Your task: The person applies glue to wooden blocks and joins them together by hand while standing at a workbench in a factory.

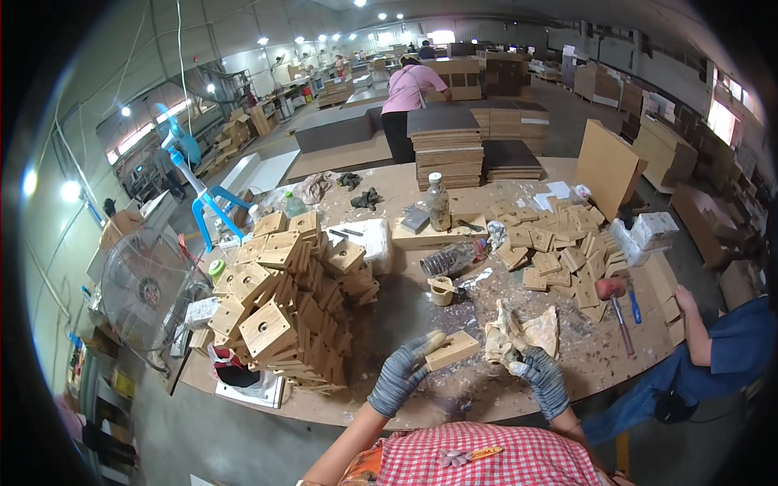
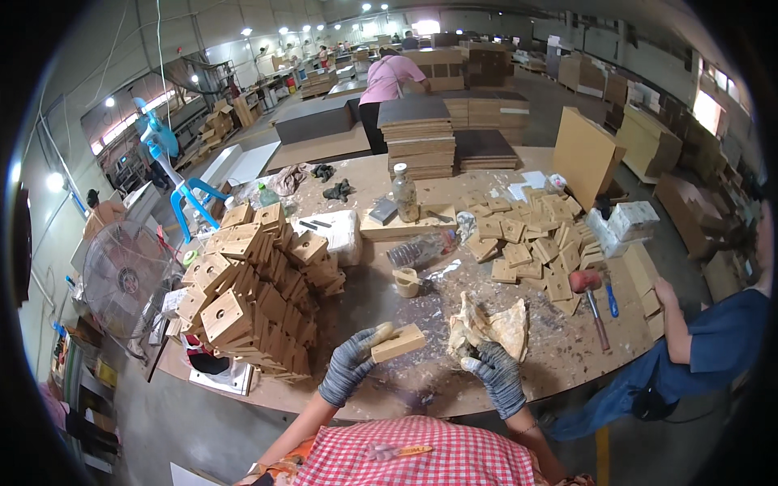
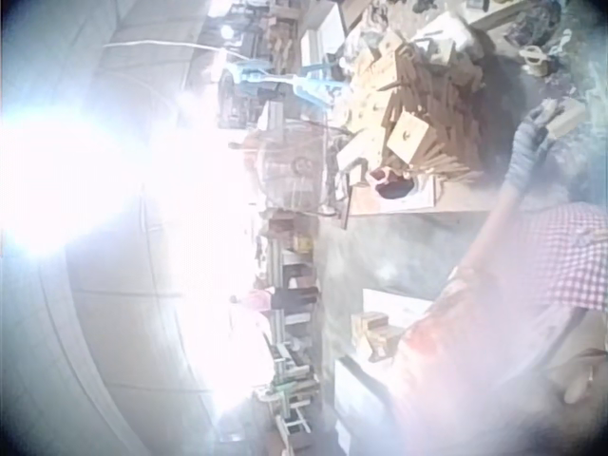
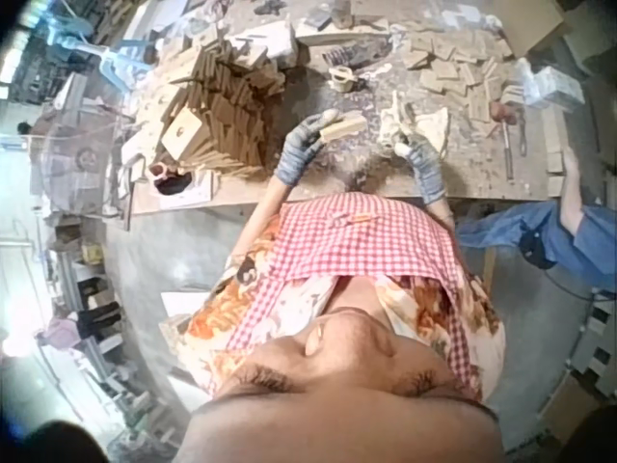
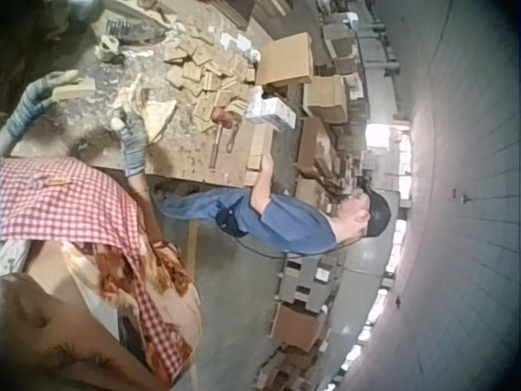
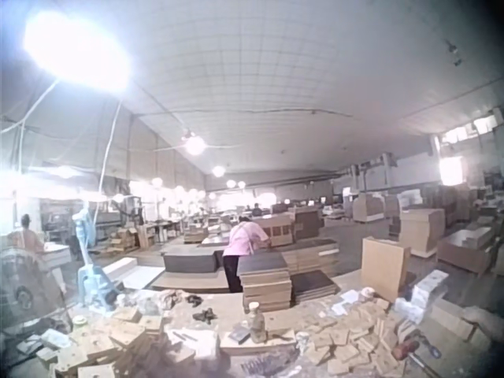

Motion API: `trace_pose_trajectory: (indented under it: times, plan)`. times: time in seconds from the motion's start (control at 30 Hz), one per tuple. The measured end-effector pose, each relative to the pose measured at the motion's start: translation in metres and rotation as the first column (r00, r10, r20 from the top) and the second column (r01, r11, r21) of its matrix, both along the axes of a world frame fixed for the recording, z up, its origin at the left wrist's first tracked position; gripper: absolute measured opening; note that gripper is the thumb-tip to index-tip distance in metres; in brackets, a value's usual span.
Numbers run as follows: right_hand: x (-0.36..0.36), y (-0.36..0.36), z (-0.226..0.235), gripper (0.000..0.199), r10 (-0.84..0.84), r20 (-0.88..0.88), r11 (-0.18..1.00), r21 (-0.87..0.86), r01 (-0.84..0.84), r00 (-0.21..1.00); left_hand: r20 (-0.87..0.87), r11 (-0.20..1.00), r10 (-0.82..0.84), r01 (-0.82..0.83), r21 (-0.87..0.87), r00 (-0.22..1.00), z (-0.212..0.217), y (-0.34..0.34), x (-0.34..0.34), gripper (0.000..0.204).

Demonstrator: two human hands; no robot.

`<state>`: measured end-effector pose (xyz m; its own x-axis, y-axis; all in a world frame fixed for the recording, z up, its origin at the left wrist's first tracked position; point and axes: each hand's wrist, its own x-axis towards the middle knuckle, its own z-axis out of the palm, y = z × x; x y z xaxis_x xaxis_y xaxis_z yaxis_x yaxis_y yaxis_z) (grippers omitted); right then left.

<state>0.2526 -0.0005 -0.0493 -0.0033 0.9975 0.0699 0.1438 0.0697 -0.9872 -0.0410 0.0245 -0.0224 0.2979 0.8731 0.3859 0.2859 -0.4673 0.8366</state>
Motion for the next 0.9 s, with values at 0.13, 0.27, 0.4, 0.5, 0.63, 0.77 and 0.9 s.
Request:
trace_pose_trajectory:
  times: [0.13,0.27,0.4,0.5,0.63,0.77,0.9]
  plan:
    - [-0.002,0.0,0.004,0.029,-0.022,-0.063,0.998,0.054,0.026,0.998,-0.105,0.986,0.112,-0.097,0.137,0.988,0.0,0.003,0.005,0.049]
    - [0.0,-0.003,0.012,0.032,-0.051,-0.166,0.998,-0.032,0.046,0.985,-0.181,0.972,0.172,-0.137,0.188,0.968,0.007,0.007,0.008,0.05]
    - [0.001,-0.002,0.011,0.028,-0.029,-0.042,0.998,0.052,0.031,0.999,-0.131,0.973,0.168,-0.143,0.179,0.977,-0.004,0.004,0.005,0.047]
    - [0.009,-0.002,0.003,0.03,-0.071,-0.095,0.997,0.035,0.075,0.993,0.34,0.883,0.283,-0.106,-0.457,0.897,-0.012,0.004,0.016,0.037]
    - [0.01,-0.003,0.014,0.043,-0.046,-0.16,0.997,0.049,0.054,0.986,0.655,0.604,0.534,0.301,-0.738,0.535,-0.062,0.021,-0.007,0.029]
    - [0.011,-0.004,0.019,0.041,-0.055,-0.158,0.998,0.003,0.056,0.986,0.659,0.662,0.66,0.135,-0.737,0.362,-0.071,0.045,-0.009,0.025]
    - [0.009,-0.005,0.019,0.041,-0.057,-0.143,0.996,0.053,0.065,0.988,0.736,0.742,0.633,0.083,-0.665,0.241,-0.064,0.094,-0.023,0.019]
